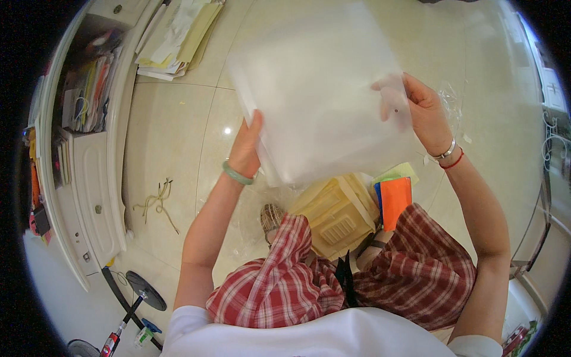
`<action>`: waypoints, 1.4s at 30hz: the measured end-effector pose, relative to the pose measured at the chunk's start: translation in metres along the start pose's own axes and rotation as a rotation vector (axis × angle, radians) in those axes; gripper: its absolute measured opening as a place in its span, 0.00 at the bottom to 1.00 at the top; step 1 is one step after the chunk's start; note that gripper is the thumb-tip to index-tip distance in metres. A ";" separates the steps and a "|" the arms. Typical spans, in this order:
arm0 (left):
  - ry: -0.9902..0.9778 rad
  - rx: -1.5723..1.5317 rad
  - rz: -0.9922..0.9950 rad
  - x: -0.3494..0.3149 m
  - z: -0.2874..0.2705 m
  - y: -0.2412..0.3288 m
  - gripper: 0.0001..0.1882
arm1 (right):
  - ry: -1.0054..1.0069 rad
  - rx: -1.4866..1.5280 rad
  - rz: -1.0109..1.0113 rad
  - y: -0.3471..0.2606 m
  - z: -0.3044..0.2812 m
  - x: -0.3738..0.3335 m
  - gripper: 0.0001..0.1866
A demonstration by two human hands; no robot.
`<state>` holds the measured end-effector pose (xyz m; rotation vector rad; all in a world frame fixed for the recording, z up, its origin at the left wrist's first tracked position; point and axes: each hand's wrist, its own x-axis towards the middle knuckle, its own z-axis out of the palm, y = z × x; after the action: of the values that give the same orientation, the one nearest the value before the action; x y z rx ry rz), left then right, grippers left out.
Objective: The person sits on the floor and threads a rope through a plastic bag, securing it with a small black clip. They then place a stack of yellow paper and a small orange item into the bag, fold the top, and seal it with a blue sticker.
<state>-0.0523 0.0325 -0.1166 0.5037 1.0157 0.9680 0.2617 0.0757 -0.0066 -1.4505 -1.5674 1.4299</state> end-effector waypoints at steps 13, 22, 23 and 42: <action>0.260 0.020 0.217 0.008 -0.003 -0.003 0.38 | 0.234 -0.095 -0.027 0.027 -0.009 -0.002 0.10; 0.313 0.025 0.231 0.025 -0.046 -0.032 0.31 | 0.292 -0.246 -0.010 -0.026 -0.032 -0.007 0.09; 0.321 0.012 0.229 0.024 -0.049 -0.032 0.31 | 0.294 -0.277 -0.052 -0.029 -0.044 -0.006 0.10; 0.156 1.282 1.192 -0.035 -0.003 0.059 0.35 | -0.119 -1.314 -0.691 0.010 -0.006 0.005 0.10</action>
<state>-0.0868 0.0325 -0.0574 2.3050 1.4154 1.2602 0.2693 0.0810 -0.0153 -1.0971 -2.9012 -0.0513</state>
